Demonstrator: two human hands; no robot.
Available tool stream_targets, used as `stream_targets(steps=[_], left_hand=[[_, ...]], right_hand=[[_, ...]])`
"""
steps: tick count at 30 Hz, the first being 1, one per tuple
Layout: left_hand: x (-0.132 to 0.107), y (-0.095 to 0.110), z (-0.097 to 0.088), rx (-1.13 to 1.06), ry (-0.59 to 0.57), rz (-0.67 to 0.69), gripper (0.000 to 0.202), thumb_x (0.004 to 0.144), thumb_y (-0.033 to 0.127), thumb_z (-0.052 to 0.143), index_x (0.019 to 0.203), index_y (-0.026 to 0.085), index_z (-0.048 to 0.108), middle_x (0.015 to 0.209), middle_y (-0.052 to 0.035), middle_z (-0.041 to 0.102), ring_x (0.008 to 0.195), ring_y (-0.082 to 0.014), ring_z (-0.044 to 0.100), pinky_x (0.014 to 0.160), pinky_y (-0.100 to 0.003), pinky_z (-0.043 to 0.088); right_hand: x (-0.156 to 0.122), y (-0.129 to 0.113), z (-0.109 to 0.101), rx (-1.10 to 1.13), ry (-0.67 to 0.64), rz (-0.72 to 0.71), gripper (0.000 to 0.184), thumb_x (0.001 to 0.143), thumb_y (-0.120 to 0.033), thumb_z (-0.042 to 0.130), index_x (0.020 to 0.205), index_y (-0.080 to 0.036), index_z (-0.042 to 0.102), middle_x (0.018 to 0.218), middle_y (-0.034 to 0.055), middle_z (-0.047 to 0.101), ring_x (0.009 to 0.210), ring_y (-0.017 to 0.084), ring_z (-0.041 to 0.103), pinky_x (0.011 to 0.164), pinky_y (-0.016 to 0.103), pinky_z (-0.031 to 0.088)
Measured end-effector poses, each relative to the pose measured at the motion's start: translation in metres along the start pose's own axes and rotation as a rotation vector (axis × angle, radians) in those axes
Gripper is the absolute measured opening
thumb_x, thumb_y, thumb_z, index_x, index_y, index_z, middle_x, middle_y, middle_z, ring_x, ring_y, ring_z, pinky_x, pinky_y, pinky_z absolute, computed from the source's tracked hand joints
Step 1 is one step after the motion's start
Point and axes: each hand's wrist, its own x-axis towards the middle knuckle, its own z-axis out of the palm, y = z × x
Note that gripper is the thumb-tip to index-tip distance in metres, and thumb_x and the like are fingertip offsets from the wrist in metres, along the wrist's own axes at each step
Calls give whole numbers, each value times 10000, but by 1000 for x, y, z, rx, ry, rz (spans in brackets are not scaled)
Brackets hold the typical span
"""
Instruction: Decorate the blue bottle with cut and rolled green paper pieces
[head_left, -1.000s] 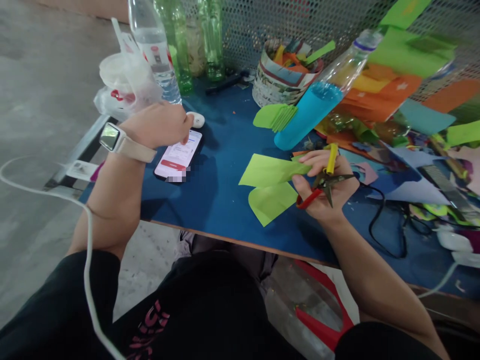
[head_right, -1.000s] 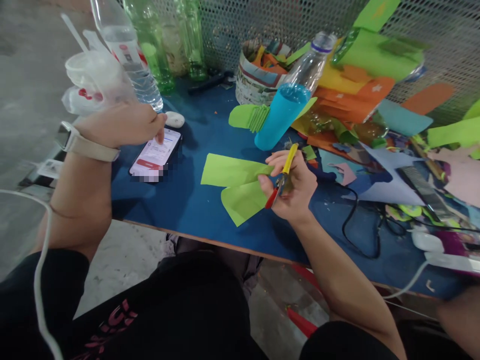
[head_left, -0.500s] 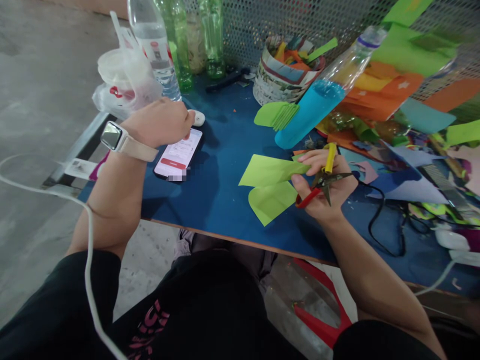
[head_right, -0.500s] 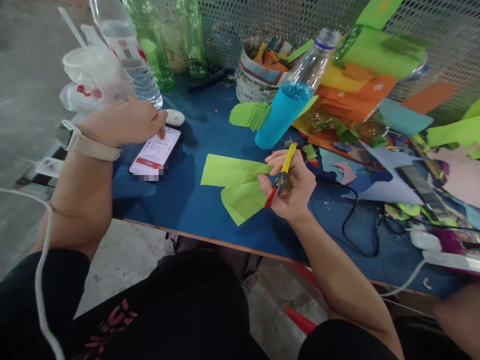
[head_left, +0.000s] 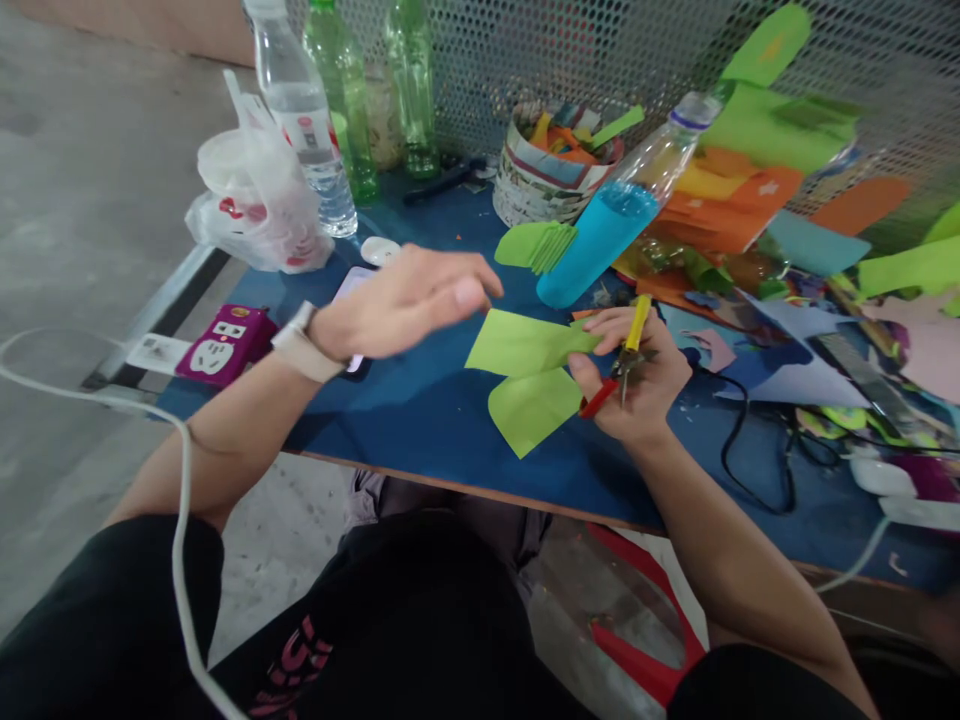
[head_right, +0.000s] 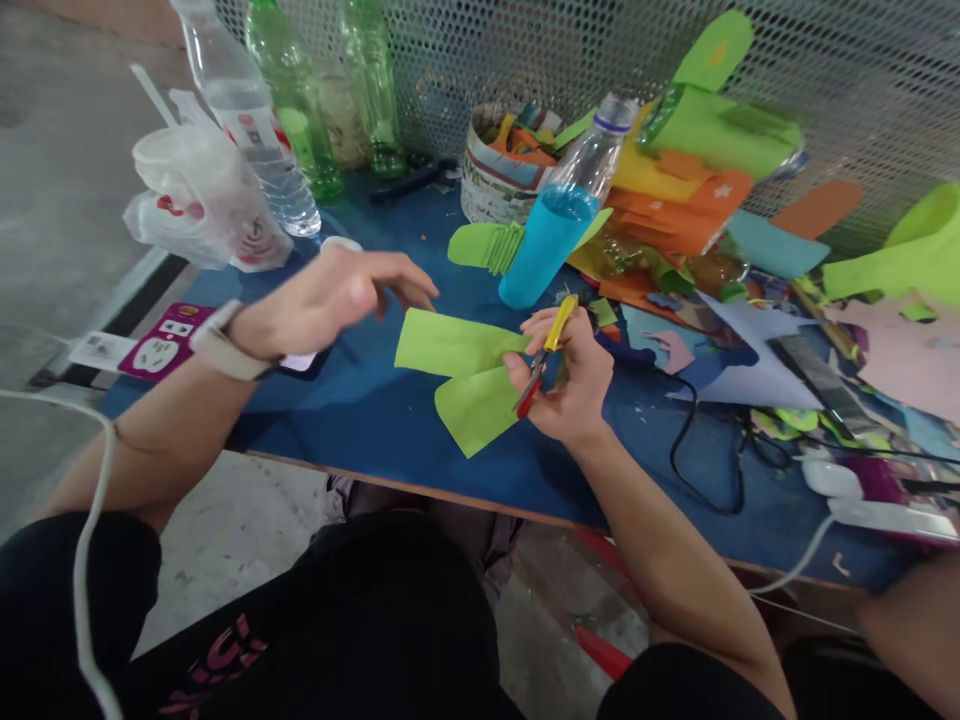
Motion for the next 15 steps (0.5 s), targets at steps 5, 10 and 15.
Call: stream_targets(steps=[5,10,15], left_hand=[[2,-9,51,70,51,147,465,1170,543,602,976,183,823,822,-81,812,723,-205,739,711,-310,515],[2,-18,78,-175,90,-10,474,1212,432,560,886,189,804,786,-53,827,677,-155,752,709,-263,588],[4,-28,96,-424,180,-172,557,1231,545,551,916,146,777,871,-116,859,722,-162,791,688,-266,649]], right_hand=[[1,-6,-10,-120,70,-66,295,894,-464,922,988,-318,682,894,28,692,825,306,695,883,564,601],[3,-17,-15,-269,112,-46,259,932,-489,891,1044,-339,713,1027,77,707,970,368,714,1064,657,557],[6,-30,-11,-384,127,-161,308,913,-519,916,1103,-341,750,1100,83,787,1025,372,742,993,616,600]])
